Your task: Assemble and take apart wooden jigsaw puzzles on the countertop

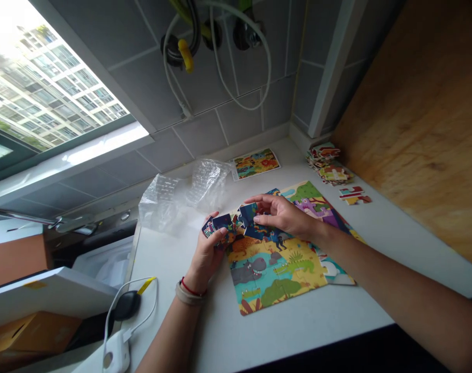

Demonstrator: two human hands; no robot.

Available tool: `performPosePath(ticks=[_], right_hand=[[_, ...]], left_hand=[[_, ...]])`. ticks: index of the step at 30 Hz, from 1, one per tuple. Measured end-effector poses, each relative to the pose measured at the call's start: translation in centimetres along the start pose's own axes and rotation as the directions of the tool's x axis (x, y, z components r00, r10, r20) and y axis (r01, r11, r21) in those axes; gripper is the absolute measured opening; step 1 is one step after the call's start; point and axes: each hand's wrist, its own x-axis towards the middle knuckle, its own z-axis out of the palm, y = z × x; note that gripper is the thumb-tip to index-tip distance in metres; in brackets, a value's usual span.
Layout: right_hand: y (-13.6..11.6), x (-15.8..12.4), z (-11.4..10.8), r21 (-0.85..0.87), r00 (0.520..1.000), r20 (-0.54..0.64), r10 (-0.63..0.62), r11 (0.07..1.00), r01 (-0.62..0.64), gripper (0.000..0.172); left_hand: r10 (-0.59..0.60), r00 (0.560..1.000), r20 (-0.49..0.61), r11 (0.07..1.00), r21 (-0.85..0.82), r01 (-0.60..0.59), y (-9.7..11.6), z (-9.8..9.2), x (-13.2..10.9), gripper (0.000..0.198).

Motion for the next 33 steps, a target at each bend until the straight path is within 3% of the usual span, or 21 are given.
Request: performPosePath(ticks=[5, 10, 15, 20, 26, 30, 33], right_hand=[[1.2, -0.2, 1.3, 0.021, 0.999, 0.025, 0.020, 1.000, -0.020, 0.048], [2.2, -0.3, 2.3, -0.026, 0.998, 0.048, 0.040, 0.999, -0.039, 0.050], [2.0, -0.9, 2.9, -0.202, 0.998, 0.043, -0.039, 0.978, 0.047, 0.048], [1.9, -1.4, 3.4, -0.334, 0.992, 0.022, -0.121, 0.935, 0.121, 0.054], [1.3, -1.6, 4.1, -0.364, 0.975, 0.021, -0.220, 0.907, 0.213, 0.053], [1.1, -1.5, 4.2, -0.240, 0.980, -0.007, -0.198, 0.952, 0.190, 0.054], [1.3, -1.3, 4.0, -0.215, 0.984, -0.108, -0.139, 0.970, 0.113, 0.057]], left_hand=[[-0.052, 0.994, 0.100, 0.999, 0.022, 0.050, -0.6, 0.5, -0.5, 0.073], [-0.030, 0.988, 0.153, 0.998, 0.059, 0.021, -1.0, 0.3, -0.7, 0.074], [-0.008, 0.987, 0.163, 0.995, 0.101, -0.008, -0.9, 0.4, -0.9, 0.075], [0.078, 0.974, 0.214, 0.986, 0.127, -0.107, -1.3, 0.5, -1.0, 0.098], [0.143, 0.971, 0.190, 0.973, 0.155, -0.173, -1.9, 0.6, -0.8, 0.071], [0.128, 0.983, 0.134, 0.988, 0.068, -0.138, -1.6, 0.7, -0.8, 0.067], [0.144, 0.988, 0.057, 0.989, 0.018, -0.146, -1.0, 0.5, -0.8, 0.064]])
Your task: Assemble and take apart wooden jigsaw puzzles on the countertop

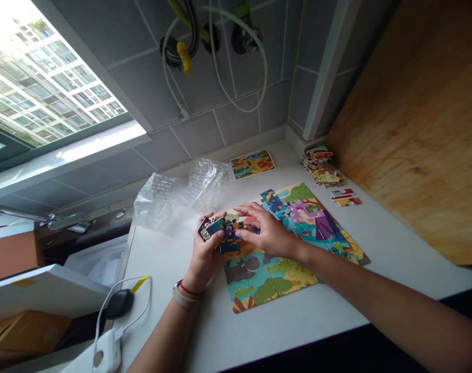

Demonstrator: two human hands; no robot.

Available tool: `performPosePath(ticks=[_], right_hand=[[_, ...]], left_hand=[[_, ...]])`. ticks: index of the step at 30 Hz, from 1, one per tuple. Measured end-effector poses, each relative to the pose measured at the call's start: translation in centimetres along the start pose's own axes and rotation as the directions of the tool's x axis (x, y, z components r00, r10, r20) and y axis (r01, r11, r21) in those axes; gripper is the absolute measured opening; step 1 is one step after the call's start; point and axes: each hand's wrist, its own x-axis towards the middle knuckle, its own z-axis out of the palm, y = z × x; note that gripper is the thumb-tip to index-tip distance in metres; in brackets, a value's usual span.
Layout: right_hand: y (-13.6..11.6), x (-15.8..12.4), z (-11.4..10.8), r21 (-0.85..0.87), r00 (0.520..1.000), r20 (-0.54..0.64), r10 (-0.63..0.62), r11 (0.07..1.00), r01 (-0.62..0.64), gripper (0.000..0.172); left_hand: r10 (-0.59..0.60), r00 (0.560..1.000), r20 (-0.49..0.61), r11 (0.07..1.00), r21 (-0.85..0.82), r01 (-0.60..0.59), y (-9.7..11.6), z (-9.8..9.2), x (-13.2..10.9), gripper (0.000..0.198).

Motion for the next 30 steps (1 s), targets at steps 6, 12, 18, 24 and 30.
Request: performPosePath(ticks=[6, 12, 18, 24, 30], right_hand=[[0.2, -0.4, 1.1, 0.313, 0.929, 0.187, 0.321, 0.876, -0.366, 0.086], [0.1, -0.8, 2.0, 0.373, 0.954, 0.232, 0.190, 0.888, -0.267, 0.084], [0.0, -0.8, 1.5, 0.412, 0.962, 0.212, 0.173, 0.877, -0.248, 0.089], [-0.4, -0.8, 1.0, 0.415, 0.949, 0.270, 0.164, 0.869, -0.269, 0.097], [0.0, -0.9, 0.7, 0.074, 0.976, 0.203, 0.080, 0.992, -0.097, 0.106]], left_hand=[[0.136, 0.987, -0.080, 0.990, 0.042, -0.133, -0.1, -0.2, 0.2, 0.063], [0.255, 0.963, 0.092, 0.923, 0.273, -0.271, -0.9, 0.8, -0.4, 0.071], [0.228, 0.970, 0.086, 0.893, 0.379, -0.243, -0.6, 0.2, -0.6, 0.085], [0.191, 0.969, 0.154, 0.924, 0.305, -0.230, -0.6, 0.7, -0.8, 0.103], [0.206, 0.965, 0.160, 0.937, 0.251, -0.242, -1.5, 0.9, -0.8, 0.095]])
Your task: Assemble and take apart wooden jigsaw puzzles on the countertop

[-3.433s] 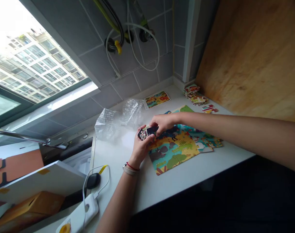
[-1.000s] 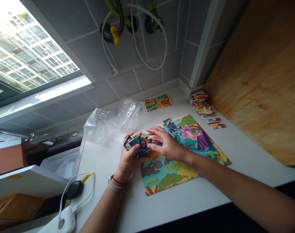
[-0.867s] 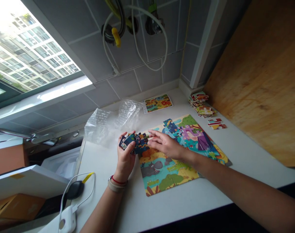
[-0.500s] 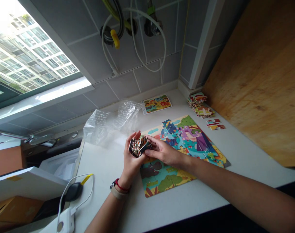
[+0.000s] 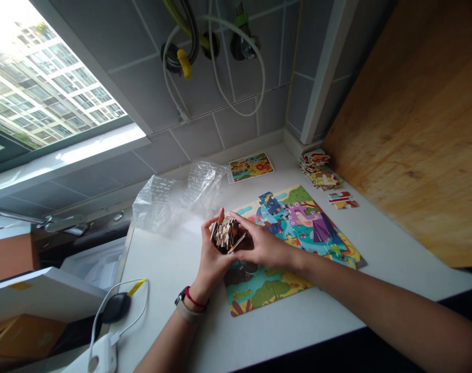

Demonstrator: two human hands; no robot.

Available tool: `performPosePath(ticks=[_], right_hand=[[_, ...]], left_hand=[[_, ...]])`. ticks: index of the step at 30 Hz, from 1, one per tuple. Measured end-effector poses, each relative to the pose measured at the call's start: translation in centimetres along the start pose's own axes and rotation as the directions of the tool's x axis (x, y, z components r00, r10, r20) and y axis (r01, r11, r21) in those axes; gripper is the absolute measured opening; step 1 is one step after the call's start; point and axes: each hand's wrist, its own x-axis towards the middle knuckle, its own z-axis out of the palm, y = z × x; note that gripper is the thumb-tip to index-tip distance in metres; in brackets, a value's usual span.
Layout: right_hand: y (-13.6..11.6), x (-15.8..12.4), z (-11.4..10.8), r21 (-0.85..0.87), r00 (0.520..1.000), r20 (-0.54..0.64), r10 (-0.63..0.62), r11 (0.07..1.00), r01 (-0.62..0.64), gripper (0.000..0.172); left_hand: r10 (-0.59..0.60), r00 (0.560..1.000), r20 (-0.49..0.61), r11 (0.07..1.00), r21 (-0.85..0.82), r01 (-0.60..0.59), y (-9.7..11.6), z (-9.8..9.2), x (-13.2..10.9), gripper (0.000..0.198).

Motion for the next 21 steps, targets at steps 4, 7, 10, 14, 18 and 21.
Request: performPosePath(ticks=[4, 7, 10, 14, 18, 21], right_hand=[[-0.3, 0.0, -0.3, -0.228, 0.999, -0.024, -0.035, 0.973, 0.029, 0.085], [-0.7, 0.0, -0.7, -0.323, 0.998, -0.009, -0.060, 0.945, 0.054, 0.078], [-0.8, 0.0, -0.9, -0.400, 0.997, -0.014, -0.073, 0.914, 0.061, 0.080], [-0.4, -0.1, -1.1, -0.491, 0.992, 0.045, -0.114, 0.863, 0.122, 0.094], [0.3, 0.0, -1.3, -0.624, 0.986, 0.096, -0.139, 0.763, 0.169, 0.082], [0.7, 0.1, -1.4, -0.696, 0.988, 0.083, -0.129, 0.702, 0.150, 0.083]], left_hand=[[0.009, 1.000, 0.026, 0.994, 0.111, -0.012, -0.2, -0.6, 0.2, 0.086], [0.002, 1.000, 0.027, 0.970, 0.244, -0.009, 0.1, -1.0, 0.5, 0.084], [0.088, 0.996, 0.002, 0.916, 0.393, -0.081, 0.1, -1.5, 0.8, 0.086], [0.094, 0.994, 0.048, 0.912, 0.396, -0.105, -0.5, -1.7, 0.7, 0.109], [0.028, 0.996, 0.082, 0.942, 0.332, -0.053, -1.1, -1.5, 0.3, 0.125], [0.018, 0.995, 0.100, 0.914, 0.402, -0.057, -1.2, -1.7, 0.2, 0.103]])
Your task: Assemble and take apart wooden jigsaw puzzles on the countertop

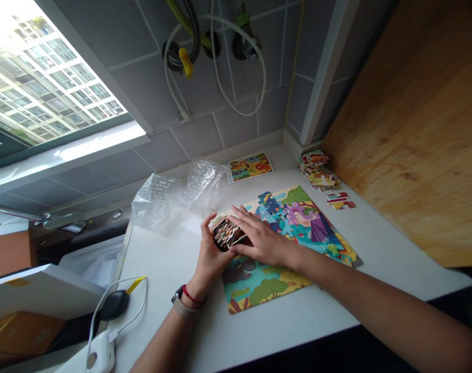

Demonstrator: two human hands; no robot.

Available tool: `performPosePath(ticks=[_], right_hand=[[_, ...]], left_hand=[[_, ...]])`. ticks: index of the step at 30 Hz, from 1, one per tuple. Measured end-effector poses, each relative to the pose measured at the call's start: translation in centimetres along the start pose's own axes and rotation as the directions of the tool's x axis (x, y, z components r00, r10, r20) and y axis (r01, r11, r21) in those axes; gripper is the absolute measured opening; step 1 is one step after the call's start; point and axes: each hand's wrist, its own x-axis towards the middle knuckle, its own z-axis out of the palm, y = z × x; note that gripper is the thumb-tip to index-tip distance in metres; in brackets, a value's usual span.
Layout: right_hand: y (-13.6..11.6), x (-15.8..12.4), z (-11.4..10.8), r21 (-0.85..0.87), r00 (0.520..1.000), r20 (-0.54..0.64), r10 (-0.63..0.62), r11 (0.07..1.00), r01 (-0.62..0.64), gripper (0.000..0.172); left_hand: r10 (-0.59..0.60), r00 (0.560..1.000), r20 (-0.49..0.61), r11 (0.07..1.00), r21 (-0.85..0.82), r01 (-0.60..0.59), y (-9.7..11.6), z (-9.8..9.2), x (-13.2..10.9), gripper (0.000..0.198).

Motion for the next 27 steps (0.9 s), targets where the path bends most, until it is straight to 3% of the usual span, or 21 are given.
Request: performPosePath(ticks=[4, 7, 11, 14, 17, 23, 27], right_hand=[[0.2, -0.2, 0.1, -0.059, 1.000, 0.017, -0.027, 0.998, 0.028, 0.097], [0.0, -0.4, 0.0, -0.034, 0.995, 0.034, -0.089, 0.995, 0.090, 0.102], [-0.3, -0.5, -0.1, -0.004, 0.989, 0.043, -0.139, 0.990, 0.139, 0.096], [-0.1, -0.3, 0.0, 0.027, 0.989, 0.014, -0.145, 0.989, 0.145, 0.110], [-0.1, 0.0, -0.1, 0.010, 0.993, -0.007, -0.119, 0.993, 0.119, 0.117], [-0.4, 0.2, -0.5, -0.035, 0.996, 0.032, -0.083, 0.996, 0.084, 0.088], [0.1, 0.3, -0.1, -0.044, 0.992, 0.044, -0.115, 0.992, 0.117, 0.087]], left_hand=[[0.090, 0.996, 0.025, 0.972, 0.215, -0.094, -0.4, -0.5, 0.2, 0.076], [0.155, 0.984, 0.083, 0.954, 0.245, -0.171, -0.6, -0.9, 0.4, 0.074], [0.144, 0.984, 0.103, 0.970, 0.184, -0.161, -1.0, -1.0, 0.2, 0.099], [0.146, 0.976, 0.160, 0.976, 0.140, -0.169, -1.1, -0.8, 0.1, 0.124], [0.166, 0.964, 0.206, 0.972, 0.129, -0.195, -1.2, -0.6, 0.2, 0.135], [0.220, 0.956, 0.195, 0.921, 0.282, -0.270, -2.1, -0.8, 0.3, 0.147], [0.204, 0.931, 0.303, 0.937, 0.215, -0.276, -1.4, -1.3, 0.2, 0.150]])
